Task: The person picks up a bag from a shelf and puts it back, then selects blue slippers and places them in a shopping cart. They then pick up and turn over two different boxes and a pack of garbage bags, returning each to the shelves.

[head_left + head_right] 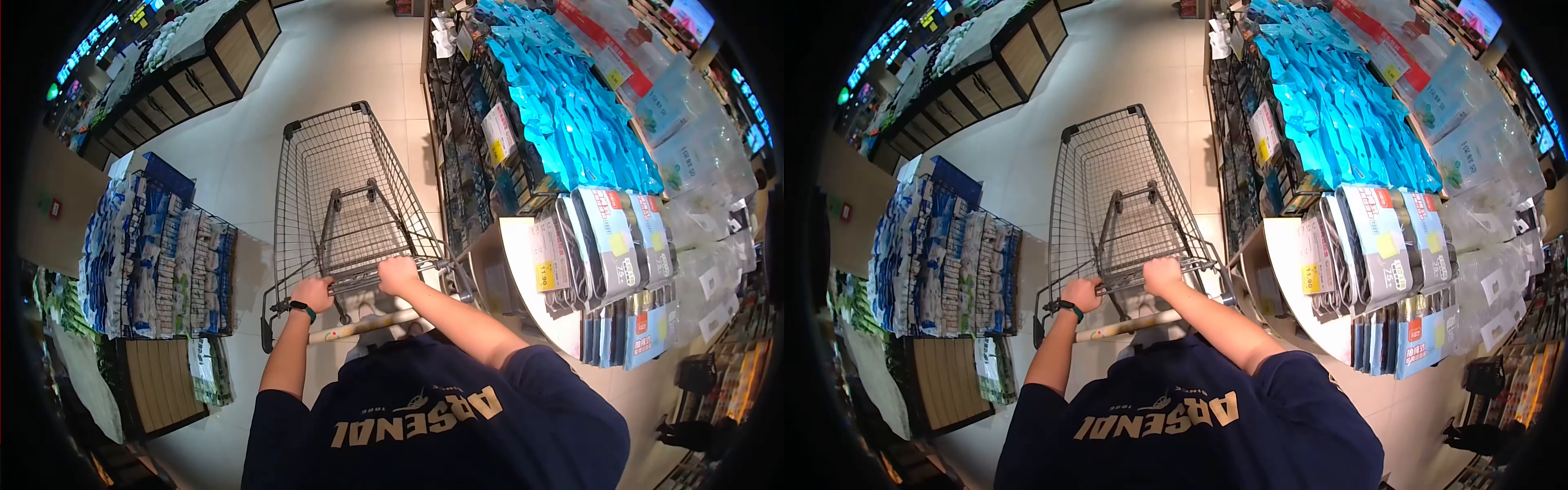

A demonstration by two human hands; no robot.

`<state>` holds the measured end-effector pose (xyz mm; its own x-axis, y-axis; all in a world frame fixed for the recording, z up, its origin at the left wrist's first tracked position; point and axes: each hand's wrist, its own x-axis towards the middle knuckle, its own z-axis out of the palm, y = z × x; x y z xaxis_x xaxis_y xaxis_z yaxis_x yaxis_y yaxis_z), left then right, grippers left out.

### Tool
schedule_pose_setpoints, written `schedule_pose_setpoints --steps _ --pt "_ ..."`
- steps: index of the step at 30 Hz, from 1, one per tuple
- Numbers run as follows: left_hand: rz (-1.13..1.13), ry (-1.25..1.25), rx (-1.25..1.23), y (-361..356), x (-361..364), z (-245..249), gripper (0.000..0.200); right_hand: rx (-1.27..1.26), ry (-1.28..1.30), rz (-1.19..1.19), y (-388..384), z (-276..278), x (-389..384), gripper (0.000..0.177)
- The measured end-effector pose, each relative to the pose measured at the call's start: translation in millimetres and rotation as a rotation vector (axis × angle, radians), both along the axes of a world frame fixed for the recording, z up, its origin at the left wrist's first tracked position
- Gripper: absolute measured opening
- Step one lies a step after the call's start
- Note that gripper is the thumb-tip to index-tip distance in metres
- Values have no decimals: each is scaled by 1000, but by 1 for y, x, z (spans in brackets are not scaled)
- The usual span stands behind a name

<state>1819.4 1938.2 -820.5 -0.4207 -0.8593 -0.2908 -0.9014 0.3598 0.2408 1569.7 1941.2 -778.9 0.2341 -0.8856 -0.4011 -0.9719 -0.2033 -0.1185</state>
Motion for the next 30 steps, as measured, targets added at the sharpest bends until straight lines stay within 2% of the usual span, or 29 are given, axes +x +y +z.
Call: schedule_pose_setpoints --steps 9,14,18,22,27,30 --pt "-21 103 10 -85 0 13 30 -35 9 -53 -78 7 4 21" --pt "-65 73 116 -140 2 22 36 -32 52 -97 -123 0 7 21" --pt "-113 156 83 -184 9 5 38 -52 84 -128 -158 -7 9 24" --pt "-88 87 118 -223 7 14 39 -97 96 -156 -193 -10 12 28" --pt "-133 166 73 -270 16 4 41 -100 77 -145 -231 -6 16 30" --pt "-126 109 145 -290 17 23 40 -108 61 -137 -252 -10 17 31"
